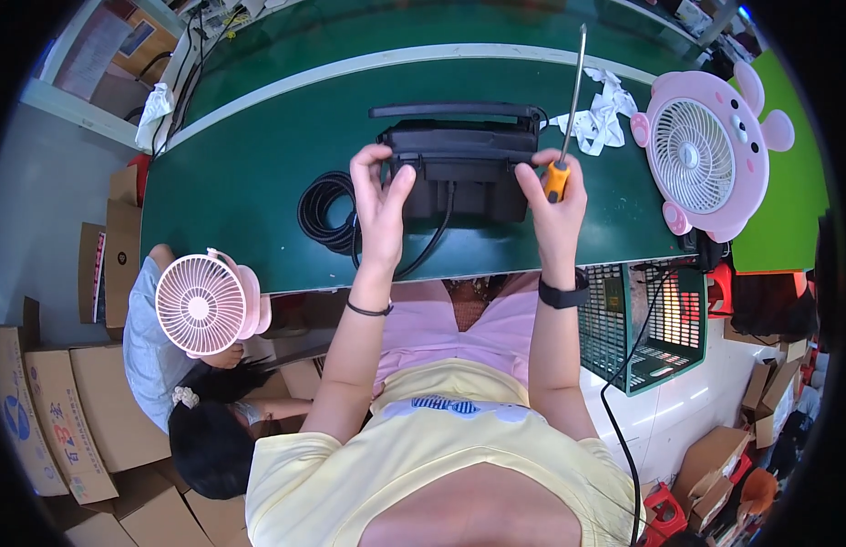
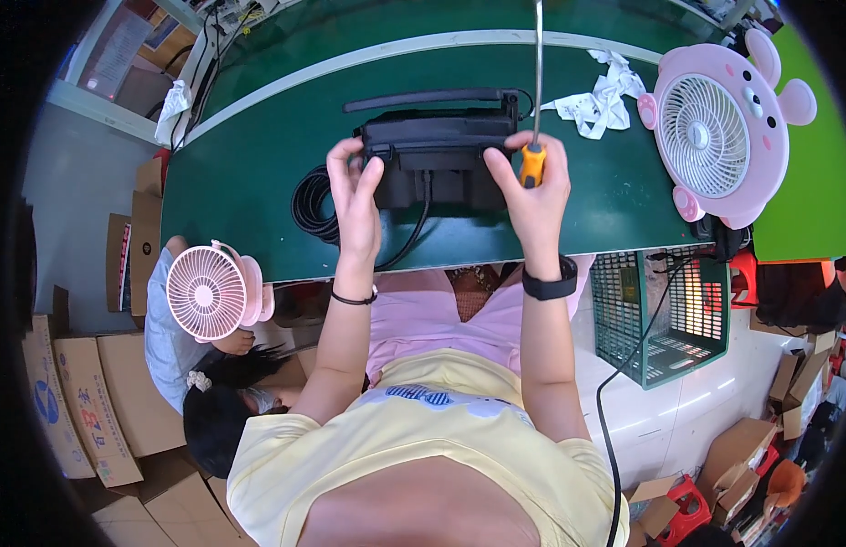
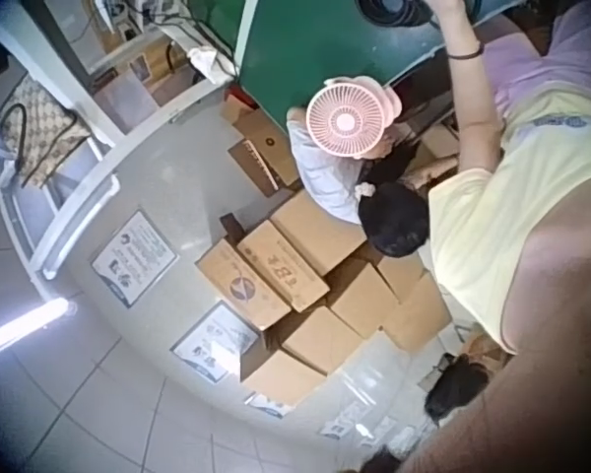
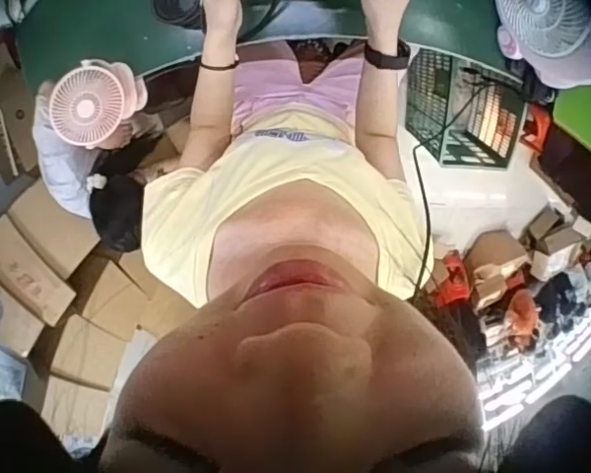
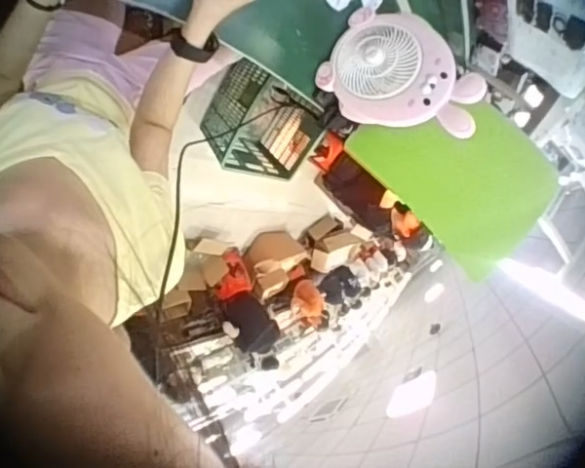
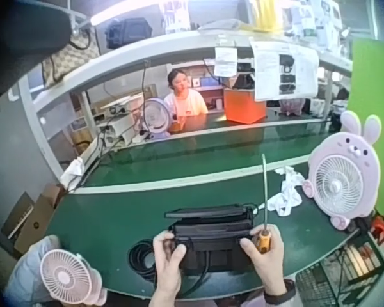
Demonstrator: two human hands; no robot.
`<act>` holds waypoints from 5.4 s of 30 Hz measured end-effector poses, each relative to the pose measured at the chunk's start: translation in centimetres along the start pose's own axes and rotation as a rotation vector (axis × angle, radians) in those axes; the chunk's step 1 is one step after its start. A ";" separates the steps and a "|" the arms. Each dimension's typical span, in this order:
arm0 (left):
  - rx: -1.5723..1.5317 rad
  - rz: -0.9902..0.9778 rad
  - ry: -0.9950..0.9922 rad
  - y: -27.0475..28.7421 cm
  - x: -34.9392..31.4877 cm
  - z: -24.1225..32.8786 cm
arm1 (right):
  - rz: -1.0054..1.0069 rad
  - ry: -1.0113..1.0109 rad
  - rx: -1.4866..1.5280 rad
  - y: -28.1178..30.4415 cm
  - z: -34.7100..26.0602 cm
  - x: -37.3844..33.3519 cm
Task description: Assembling a portable solar power station by installing internal components and securing the housing with a screwdriver.
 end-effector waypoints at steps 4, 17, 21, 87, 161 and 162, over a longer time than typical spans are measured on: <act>-0.021 -0.018 0.096 -0.2 2.0 0.8 | -0.051 -0.036 -0.027 0.3 0.1 1.9; 0.069 -0.027 0.227 1.5 5.0 -3.2 | -0.162 -0.035 0.125 -0.8 1.7 4.9; -0.039 -0.041 0.171 0.4 4.2 -1.9 | -0.171 0.024 0.194 -0.7 1.9 4.8; 1.487 -0.336 -0.353 -1.8 10.8 1.9 | -0.217 -0.111 -0.300 2.8 -2.5 -8.3; 1.142 -0.131 -0.422 0.0 7.1 2.0 | -0.800 -0.347 0.399 3.7 -1.6 -11.7; 1.128 -0.134 -0.441 0.2 7.0 2.0 | -0.750 -0.331 0.482 5.5 -0.5 -12.2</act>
Point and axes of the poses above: each hand's wrist, its own x-axis towards the middle knuckle, its own y-axis out of the back of the hand, z = x × y, the point moved 1 cm from there along x, towards the middle knuckle, and after that the axes turned 12 degrees about -z, right-handed, at the moved point
